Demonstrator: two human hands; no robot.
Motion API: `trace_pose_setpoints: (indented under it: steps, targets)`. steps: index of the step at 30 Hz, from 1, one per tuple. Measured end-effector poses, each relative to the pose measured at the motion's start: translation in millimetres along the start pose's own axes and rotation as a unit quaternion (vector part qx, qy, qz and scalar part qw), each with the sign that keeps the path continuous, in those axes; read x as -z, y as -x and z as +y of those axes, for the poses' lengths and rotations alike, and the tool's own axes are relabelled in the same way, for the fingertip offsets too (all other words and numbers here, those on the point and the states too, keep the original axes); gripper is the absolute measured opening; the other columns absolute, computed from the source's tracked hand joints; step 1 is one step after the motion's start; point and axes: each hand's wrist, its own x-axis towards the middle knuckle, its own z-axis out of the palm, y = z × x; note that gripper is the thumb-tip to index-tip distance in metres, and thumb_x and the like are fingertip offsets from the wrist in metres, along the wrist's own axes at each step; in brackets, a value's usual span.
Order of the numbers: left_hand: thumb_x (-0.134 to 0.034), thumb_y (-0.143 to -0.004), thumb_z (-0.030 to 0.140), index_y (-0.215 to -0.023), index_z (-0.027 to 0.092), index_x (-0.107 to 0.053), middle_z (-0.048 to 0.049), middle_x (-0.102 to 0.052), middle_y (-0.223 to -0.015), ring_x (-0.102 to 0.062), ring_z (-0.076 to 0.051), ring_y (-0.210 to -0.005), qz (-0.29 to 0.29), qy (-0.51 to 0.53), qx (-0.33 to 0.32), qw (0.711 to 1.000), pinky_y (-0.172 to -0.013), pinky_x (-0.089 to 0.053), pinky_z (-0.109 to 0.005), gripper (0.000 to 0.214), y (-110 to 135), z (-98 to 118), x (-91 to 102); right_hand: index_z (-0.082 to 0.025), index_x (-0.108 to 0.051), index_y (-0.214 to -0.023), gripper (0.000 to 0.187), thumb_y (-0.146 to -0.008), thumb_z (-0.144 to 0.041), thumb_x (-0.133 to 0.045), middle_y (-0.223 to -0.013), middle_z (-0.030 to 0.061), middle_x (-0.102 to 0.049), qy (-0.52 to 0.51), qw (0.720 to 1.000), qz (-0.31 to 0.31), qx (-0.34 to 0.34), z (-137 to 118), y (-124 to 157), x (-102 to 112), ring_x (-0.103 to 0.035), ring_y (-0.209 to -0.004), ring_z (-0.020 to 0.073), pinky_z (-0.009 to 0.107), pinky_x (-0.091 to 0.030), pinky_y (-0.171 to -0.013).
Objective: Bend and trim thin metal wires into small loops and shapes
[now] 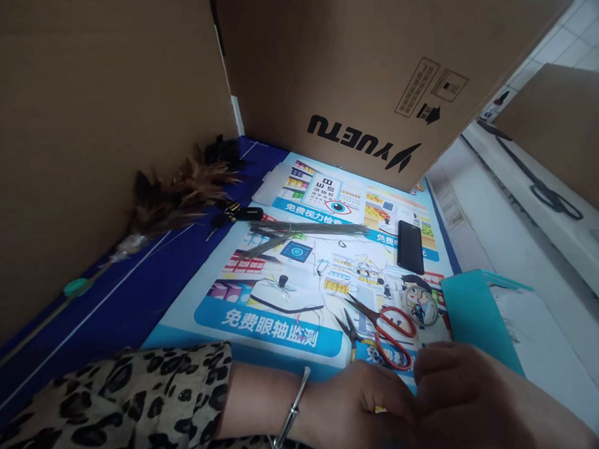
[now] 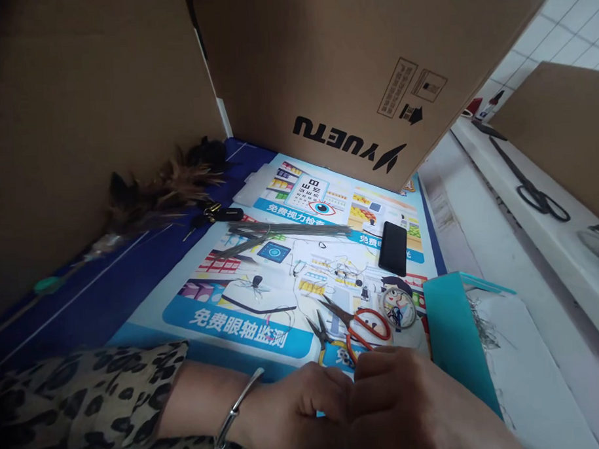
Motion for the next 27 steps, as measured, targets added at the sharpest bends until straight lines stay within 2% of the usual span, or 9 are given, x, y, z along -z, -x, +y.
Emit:
trace_pose_setpoints:
  steps: [3, 7, 10, 12, 15, 17, 19, 23, 27]
  targets:
    - [-0.051, -0.079, 0.023, -0.069, 0.011, -0.065, -0.0095, -0.067, -0.078, -0.06, -0.016, -0.074, -0.004, 0.006, 0.003, 1.0, -0.065, -0.046, -0.021, 0.021, 3, -1, -0.5, -0.023, -0.061, -0.077, 0.015, -0.085, -0.022, -0.048, -0.061, 0.0036, -0.06, -0.026, 0.996, -0.08, -0.018, -1, -5, 2, -0.052, -0.065, 0.0142, 0.028, -0.037, -0.063]
    - [-0.056, -0.077, 0.024, -0.074, 0.012, -0.067, -0.0083, -0.067, -0.081, -0.061, -0.016, -0.077, 0.011, 0.052, 0.052, 0.997, -0.07, -0.047, -0.022, 0.017, 6, 9, 7.0, -0.022, -0.062, -0.09, 0.012, -0.079, -0.026, -0.059, -0.075, 0.0044, -0.064, -0.101, 0.993, -0.044, -0.032, 22, -5, 6, -0.055, -0.076, 0.0147, 0.027, -0.04, -0.071]
    - [-0.058, -0.076, 0.025, -0.075, 0.013, -0.068, -0.0074, -0.068, -0.078, -0.062, -0.016, -0.076, 0.076, 0.075, 0.098, 0.989, -0.071, -0.048, -0.025, 0.016, 13, 13, 19.8, -0.021, -0.062, -0.097, 0.029, -0.071, -0.035, -0.066, -0.08, 0.0047, -0.063, -0.15, 0.988, 0.022, -0.032, 51, -10, 1, -0.056, -0.076, 0.016, 0.027, -0.041, -0.069]
    - [-0.061, -0.073, 0.026, -0.072, 0.013, -0.068, -0.0062, -0.067, -0.073, -0.061, -0.016, -0.07, 0.17, 0.08, 0.131, 0.973, -0.066, -0.048, -0.026, 0.014, 21, 12, 33.1, -0.022, -0.063, -0.091, 0.024, -0.071, -0.036, -0.065, -0.078, 0.0031, -0.062, -0.163, 0.982, 0.045, -0.085, 70, -22, -11, -0.056, -0.07, 0.015, 0.025, -0.041, -0.063]
    - [-0.061, -0.074, 0.027, -0.075, 0.014, -0.066, -0.0041, -0.065, -0.074, -0.057, -0.013, -0.07, 0.331, 0.043, 0.132, 0.933, -0.067, -0.044, -0.023, 0.014, 35, 6, 59.7, -0.021, -0.062, -0.079, 0.01, -0.078, -0.03, -0.057, -0.071, 0.0005, -0.06, -0.058, 0.965, 0.139, -0.216, 90, -48, -41, -0.054, -0.062, 0.0125, 0.022, -0.036, -0.054]
    - [-0.057, -0.078, 0.03, -0.081, 0.015, -0.064, -0.002, -0.062, -0.071, -0.054, -0.011, -0.066, 0.414, 0.048, 0.097, 0.904, -0.064, -0.042, -0.022, 0.017, 43, 1, 78.3, -0.02, -0.059, -0.075, 0.01, -0.077, -0.029, -0.058, -0.073, 0.0014, -0.06, 0.052, 0.954, 0.135, -0.261, 98, -66, -62, -0.054, -0.067, 0.0141, 0.023, -0.034, -0.057]
    - [-0.057, -0.078, 0.031, -0.086, 0.015, -0.062, -0.0013, -0.06, -0.072, -0.052, -0.011, -0.066, 0.463, 0.05, 0.073, 0.882, -0.063, -0.041, -0.022, 0.018, 48, -5, 93.6, -0.019, -0.057, -0.076, 0.013, -0.078, -0.032, -0.058, -0.076, 0.0027, -0.06, 0.134, 0.937, 0.117, -0.301, 102, -80, -79, -0.053, -0.069, 0.0152, 0.023, -0.032, -0.056]
    - [-0.056, -0.078, 0.033, -0.087, 0.015, -0.061, -0.0024, -0.059, -0.076, -0.051, -0.011, -0.068, 0.476, 0.041, 0.049, 0.877, -0.063, -0.04, -0.022, 0.02, 52, -12, 107.0, -0.017, -0.054, -0.084, 0.015, -0.082, -0.032, -0.052, -0.083, 0.0056, -0.06, 0.239, 0.897, 0.088, -0.36, 108, -95, -98, -0.054, -0.075, 0.018, 0.025, -0.031, -0.056]
    - [-0.056, -0.078, 0.033, -0.088, 0.016, -0.061, -0.0019, -0.059, -0.073, -0.049, -0.01, -0.066, 0.466, 0.039, 0.043, 0.883, -0.062, -0.038, -0.022, 0.02, 52, -16, 107.7, -0.017, -0.052, -0.088, 0.015, -0.087, -0.029, -0.042, -0.085, 0.0068, -0.059, 0.286, 0.883, 0.072, -0.365, 113, -98, -103, -0.055, -0.078, 0.0193, 0.026, -0.032, -0.057]
